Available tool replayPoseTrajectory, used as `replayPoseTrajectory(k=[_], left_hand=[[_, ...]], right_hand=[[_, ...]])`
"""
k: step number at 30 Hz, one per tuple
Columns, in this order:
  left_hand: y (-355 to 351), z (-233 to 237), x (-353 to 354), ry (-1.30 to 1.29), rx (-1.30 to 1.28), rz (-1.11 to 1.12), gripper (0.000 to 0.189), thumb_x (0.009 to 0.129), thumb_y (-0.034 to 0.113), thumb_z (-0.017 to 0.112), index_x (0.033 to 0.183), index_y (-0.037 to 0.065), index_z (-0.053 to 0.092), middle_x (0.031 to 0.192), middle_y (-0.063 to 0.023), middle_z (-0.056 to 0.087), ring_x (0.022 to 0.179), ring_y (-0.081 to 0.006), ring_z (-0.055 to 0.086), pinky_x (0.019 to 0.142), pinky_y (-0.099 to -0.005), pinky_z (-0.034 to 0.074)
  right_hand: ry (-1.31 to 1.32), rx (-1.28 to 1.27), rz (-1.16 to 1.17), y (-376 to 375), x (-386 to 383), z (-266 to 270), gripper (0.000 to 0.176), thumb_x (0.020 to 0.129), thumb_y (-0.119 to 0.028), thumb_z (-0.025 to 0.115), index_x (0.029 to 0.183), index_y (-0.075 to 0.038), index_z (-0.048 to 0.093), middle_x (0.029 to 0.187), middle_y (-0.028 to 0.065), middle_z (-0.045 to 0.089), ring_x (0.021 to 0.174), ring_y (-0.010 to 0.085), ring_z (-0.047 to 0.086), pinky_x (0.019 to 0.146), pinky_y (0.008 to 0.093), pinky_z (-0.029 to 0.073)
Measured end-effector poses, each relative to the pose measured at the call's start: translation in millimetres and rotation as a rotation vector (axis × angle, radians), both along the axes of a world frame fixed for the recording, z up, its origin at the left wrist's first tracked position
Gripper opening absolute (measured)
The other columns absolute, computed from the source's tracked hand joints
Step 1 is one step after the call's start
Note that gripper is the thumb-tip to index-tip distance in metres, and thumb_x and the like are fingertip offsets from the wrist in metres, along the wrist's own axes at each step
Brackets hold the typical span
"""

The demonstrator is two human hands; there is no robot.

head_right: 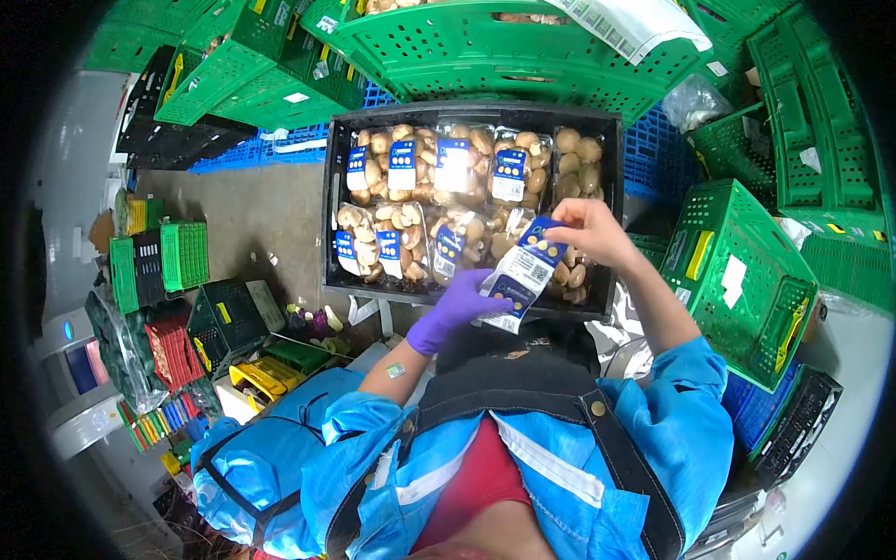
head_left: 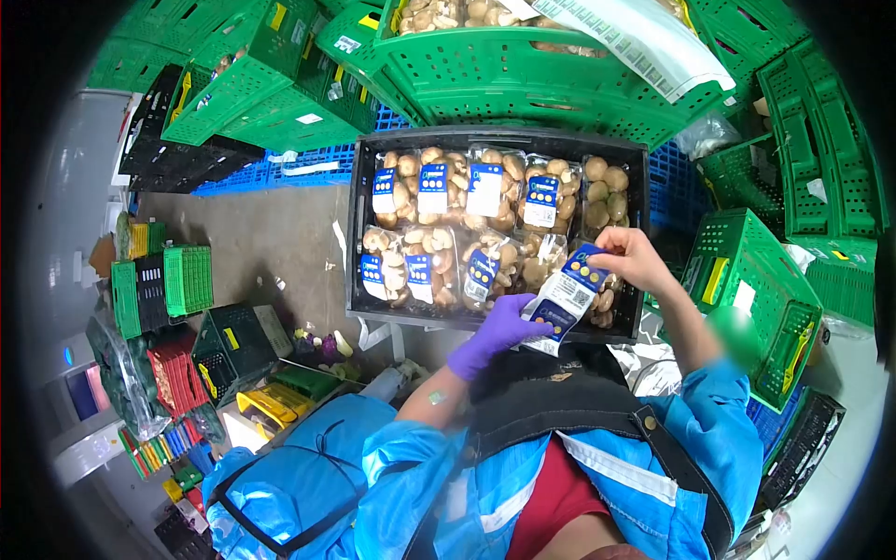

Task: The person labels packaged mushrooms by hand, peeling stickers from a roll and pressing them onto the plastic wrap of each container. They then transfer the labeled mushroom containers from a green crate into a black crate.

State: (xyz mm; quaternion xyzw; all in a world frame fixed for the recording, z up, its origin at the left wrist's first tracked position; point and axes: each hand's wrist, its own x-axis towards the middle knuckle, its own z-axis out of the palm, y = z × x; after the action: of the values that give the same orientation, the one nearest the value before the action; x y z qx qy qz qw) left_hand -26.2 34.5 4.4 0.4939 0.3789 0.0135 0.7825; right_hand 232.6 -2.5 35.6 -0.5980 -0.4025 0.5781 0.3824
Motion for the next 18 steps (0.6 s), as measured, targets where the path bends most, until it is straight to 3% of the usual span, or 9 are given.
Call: replayPoseTrajectory(k=[3, 4, 8, 12, 14, 15, 16, 18], left_hand=[[4.3, 5.4, 2.5, 0.124, 0.022, -0.067, 0.041, 0.068, 0.015, 0.078, 0.103, -0.002, 0.063, 0.090, -0.0058, 0.067, 0.080, -0.0108, 0.062, 0.074, -0.0248, 0.049], [4.7, 5.0, 2.2, 0.122, 0.018, -0.065, 0.041, 0.068, 0.015, 0.078, 0.103, -0.002, 0.063, 0.090, -0.0058, 0.067, 0.080, -0.0108, 0.062, 0.074, -0.0248, 0.049], [11.1, 1.3, -3.0, 0.071, 0.014, -0.055, 0.037, 0.068, 0.021, 0.078, 0.095, -0.001, 0.067, 0.081, -0.0042, 0.066, 0.070, -0.0091, 0.059, 0.065, -0.0229, 0.047], [8.4, -11.4, -11.7, 0.171, 0.047, -0.095, 0.040, 0.067, 0.028, 0.078, 0.091, -0.002, 0.068, 0.076, -0.0068, 0.067, 0.067, -0.0114, 0.061, 0.062, -0.0255, 0.049], [5.7, -6.4, -14.2, 0.167, 0.098, -0.115, 0.041, 0.067, 0.030, 0.077, 0.091, -0.002, 0.068, 0.075, -0.0072, 0.067, 0.066, -0.0112, 0.061, 0.062, -0.0261, 0.048], [1.7, -9.0, -16.5, 0.150, 0.123, -0.086, 0.032, 0.070, 0.025, 0.071, 0.086, -0.002, 0.068, 0.074, -0.0073, 0.065, 0.066, -0.0111, 0.059, 0.060, -0.0267, 0.047], [0.9, -10.8, -17.6, 0.147, 0.124, -0.086, 0.032, 0.070, 0.025, 0.071, 0.086, -0.002, 0.068, 0.074, -0.0073, 0.065, 0.066, -0.0111, 0.059, 0.060, -0.0267, 0.047], [0.6, -12.3, -19.5, 0.163, 0.160, -0.098, 0.033, 0.071, 0.025, 0.069, 0.088, -0.003, 0.067, 0.074, -0.0082, 0.065, 0.067, -0.0120, 0.060, 0.061, -0.0273, 0.048]], right_hand=[[0.060, -0.100, 0.028, 6.7, 13.3, -2.6, 0.012, 0.080, -0.006, 0.067, 0.086, -0.002, 0.058, 0.077, 0.0020, 0.063, 0.064, 0.0068, 0.058, 0.058, 0.0206, 0.048], [0.088, -0.105, 0.016, 9.1, 18.3, -6.3, 0.012, 0.080, -0.010, 0.067, 0.085, -0.003, 0.058, 0.076, 0.0005, 0.063, 0.066, 0.0045, 0.057, 0.055, 0.0177, 0.045], [0.067, -0.040, -0.008, 19.6, 39.9, -12.9, 0.013, 0.080, -0.009, 0.066, 0.087, -0.002, 0.058, 0.079, 0.0033, 0.064, 0.067, 0.0079, 0.060, 0.054, 0.0222, 0.049], [-0.001, 0.010, -0.397, 32.0, 94.0, -18.4, 0.018, 0.078, -0.010, 0.067, 0.093, -0.006, 0.057, 0.084, 0.0025, 0.063, 0.072, 0.0103, 0.061, 0.056, 0.0229, 0.051], [-0.227, 0.020, -0.324, 37.2, 115.3, -18.9, 0.027, 0.075, -0.013, 0.071, 0.097, -0.008, 0.056, 0.086, 0.0004, 0.062, 0.071, 0.0092, 0.060, 0.056, 0.0221, 0.049], [-0.201, -0.013, -0.306, 38.3, 119.0, -24.4, 0.035, 0.071, -0.012, 0.074, 0.100, -0.009, 0.054, 0.088, 0.0010, 0.060, 0.071, 0.0102, 0.059, 0.056, 0.0230, 0.049], [-0.172, -0.045, -0.197, 42.9, 120.2, -31.9, 0.043, 0.064, -0.008, 0.076, 0.101, -0.008, 0.053, 0.088, 0.0025, 0.059, 0.072, 0.0123, 0.059, 0.056, 0.0240, 0.049], [-0.390, -0.087, -0.052, 57.2, 107.9, -45.7, 0.055, 0.055, -0.008, 0.079, 0.103, -0.007, 0.052, 0.091, 0.0087, 0.059, 0.077, 0.0186, 0.061, 0.055, 0.0290, 0.052]])
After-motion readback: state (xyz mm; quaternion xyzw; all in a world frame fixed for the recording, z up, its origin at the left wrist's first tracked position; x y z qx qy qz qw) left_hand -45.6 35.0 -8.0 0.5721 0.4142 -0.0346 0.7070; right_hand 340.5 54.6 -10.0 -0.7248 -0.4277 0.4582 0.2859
